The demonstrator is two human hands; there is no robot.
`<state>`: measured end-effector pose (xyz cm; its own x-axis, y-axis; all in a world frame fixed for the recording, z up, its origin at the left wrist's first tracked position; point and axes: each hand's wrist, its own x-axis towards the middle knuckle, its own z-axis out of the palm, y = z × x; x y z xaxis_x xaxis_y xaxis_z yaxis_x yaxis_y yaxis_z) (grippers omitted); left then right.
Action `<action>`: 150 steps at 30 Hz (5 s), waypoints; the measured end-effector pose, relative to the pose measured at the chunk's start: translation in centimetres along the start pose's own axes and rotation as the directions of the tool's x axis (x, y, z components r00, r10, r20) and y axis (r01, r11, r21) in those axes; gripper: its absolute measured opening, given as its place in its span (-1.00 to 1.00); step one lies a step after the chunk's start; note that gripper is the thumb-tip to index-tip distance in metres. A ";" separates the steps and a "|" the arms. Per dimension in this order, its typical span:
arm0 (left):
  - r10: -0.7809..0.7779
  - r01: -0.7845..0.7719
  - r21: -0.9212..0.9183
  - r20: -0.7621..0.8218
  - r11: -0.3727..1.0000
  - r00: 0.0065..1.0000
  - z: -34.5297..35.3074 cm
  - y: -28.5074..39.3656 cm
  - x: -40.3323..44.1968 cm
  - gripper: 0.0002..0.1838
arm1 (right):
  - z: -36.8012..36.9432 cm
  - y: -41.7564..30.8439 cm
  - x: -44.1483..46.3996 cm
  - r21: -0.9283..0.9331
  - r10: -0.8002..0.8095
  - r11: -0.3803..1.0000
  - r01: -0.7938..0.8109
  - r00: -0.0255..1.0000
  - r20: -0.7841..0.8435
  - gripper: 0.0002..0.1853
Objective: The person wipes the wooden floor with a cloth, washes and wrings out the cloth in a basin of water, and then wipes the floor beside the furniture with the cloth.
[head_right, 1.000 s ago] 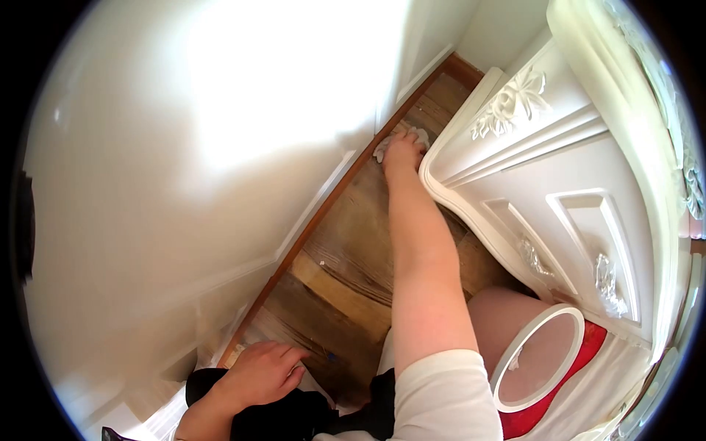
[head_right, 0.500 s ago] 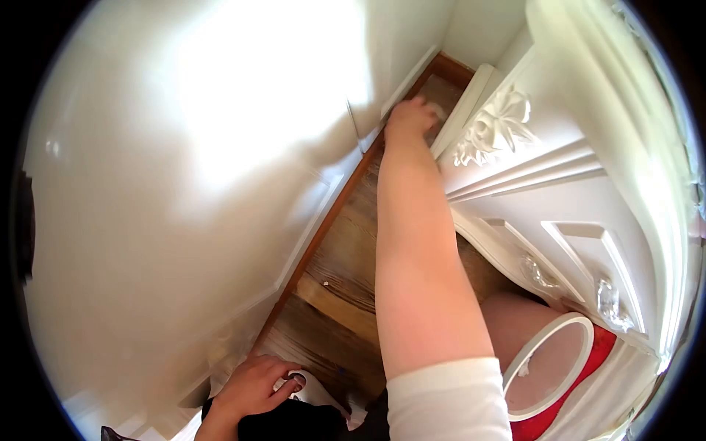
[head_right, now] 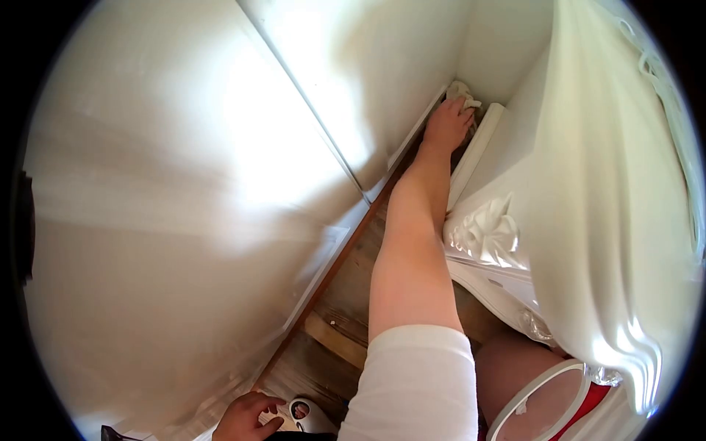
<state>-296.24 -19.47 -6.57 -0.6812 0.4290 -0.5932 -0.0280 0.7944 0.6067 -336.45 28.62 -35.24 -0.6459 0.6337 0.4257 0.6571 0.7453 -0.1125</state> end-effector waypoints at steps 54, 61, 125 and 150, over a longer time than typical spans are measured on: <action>0.306 -0.308 0.135 0.031 0.942 0.951 1.0 0.8 0.2 -0.73 | -5.3 -1.1 -9.2 0.066 -0.095 0.995 0.070 0.597 0.797 -0.44; 0.342 -0.374 0.230 0.165 0.899 0.925 1.0 1.2 -1.7 -0.69 | -12.7 -1.4 -18.8 0.166 -0.319 0.933 0.320 0.520 0.792 -0.52; 0.499 -0.654 0.299 0.454 0.695 0.738 8.0 3.9 -3.1 -0.68 | -17.9 8.3 -44.5 0.840 -0.830 0.461 0.285 0.475 0.294 -0.33; 0.349 -0.498 0.521 0.362 0.693 0.864 9.4 6.3 -18.4 -0.49 | -25.7 15.3 -57.8 0.686 -0.716 0.642 0.343 0.588 0.377 -0.40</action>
<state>-277.03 -18.31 3.24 -0.3340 0.8039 -0.4920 0.7013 0.5608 0.4401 -279.07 -1.88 -38.44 -0.9965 -0.0833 -0.0076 -0.0659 0.8377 -0.5422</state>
